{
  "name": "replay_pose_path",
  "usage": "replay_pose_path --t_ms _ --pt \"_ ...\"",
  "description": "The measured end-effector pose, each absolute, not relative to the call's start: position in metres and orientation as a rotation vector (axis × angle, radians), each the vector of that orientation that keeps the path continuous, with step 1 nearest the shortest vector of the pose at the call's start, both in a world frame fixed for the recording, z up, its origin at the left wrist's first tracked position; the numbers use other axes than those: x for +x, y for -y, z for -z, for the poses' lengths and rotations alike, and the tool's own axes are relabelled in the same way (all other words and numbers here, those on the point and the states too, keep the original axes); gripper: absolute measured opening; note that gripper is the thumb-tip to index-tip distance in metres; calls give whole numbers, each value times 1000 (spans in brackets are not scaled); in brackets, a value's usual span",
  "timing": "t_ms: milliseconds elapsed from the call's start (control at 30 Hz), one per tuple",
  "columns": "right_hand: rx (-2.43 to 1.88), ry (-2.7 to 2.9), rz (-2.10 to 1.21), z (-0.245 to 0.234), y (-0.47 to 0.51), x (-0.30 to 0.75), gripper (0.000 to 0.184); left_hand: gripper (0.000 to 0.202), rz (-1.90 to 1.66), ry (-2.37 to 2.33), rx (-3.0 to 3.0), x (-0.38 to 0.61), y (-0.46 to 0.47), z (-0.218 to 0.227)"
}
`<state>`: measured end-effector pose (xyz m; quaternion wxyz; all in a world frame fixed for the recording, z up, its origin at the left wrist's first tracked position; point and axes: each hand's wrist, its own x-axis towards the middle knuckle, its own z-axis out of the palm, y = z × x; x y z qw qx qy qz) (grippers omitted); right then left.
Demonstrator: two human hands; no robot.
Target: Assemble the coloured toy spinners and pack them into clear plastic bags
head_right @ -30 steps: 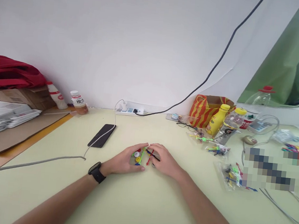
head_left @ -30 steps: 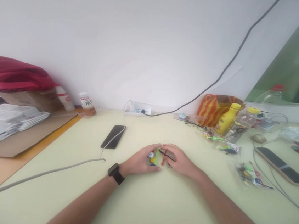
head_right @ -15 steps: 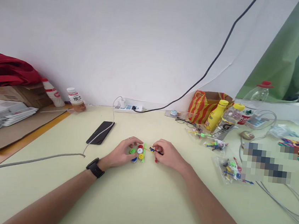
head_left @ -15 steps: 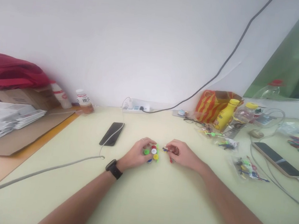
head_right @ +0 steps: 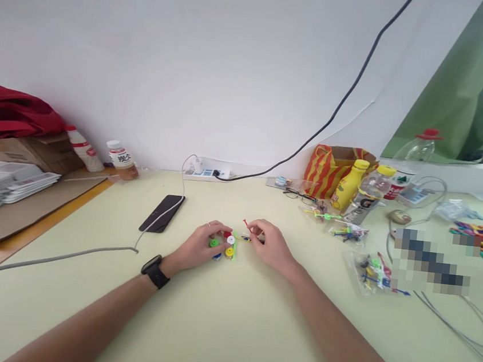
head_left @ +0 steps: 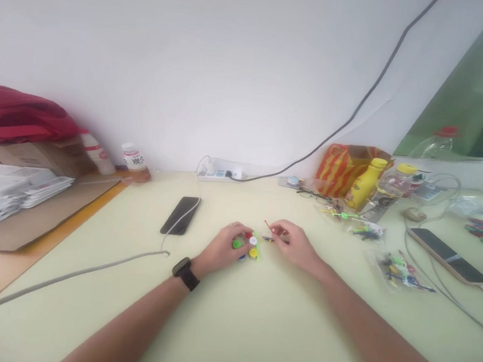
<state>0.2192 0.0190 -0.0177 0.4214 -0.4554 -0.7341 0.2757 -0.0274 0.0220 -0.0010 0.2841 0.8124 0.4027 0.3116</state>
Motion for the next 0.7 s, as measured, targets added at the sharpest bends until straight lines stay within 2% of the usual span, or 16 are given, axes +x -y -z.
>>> replay_pose_path --t_ms 200,467,700 --pt "-1071 1760 -521 4 -11 215 26 17 -904 -1139 2084 -27 -30 10" --pt "-972 1857 -611 5 3 197 28 23 -1207 -1337 1898 -25 -35 11" --pt "-674 2021 -1286 3 39 156 29 32 -1439 -1390 1550 -29 -45 13"
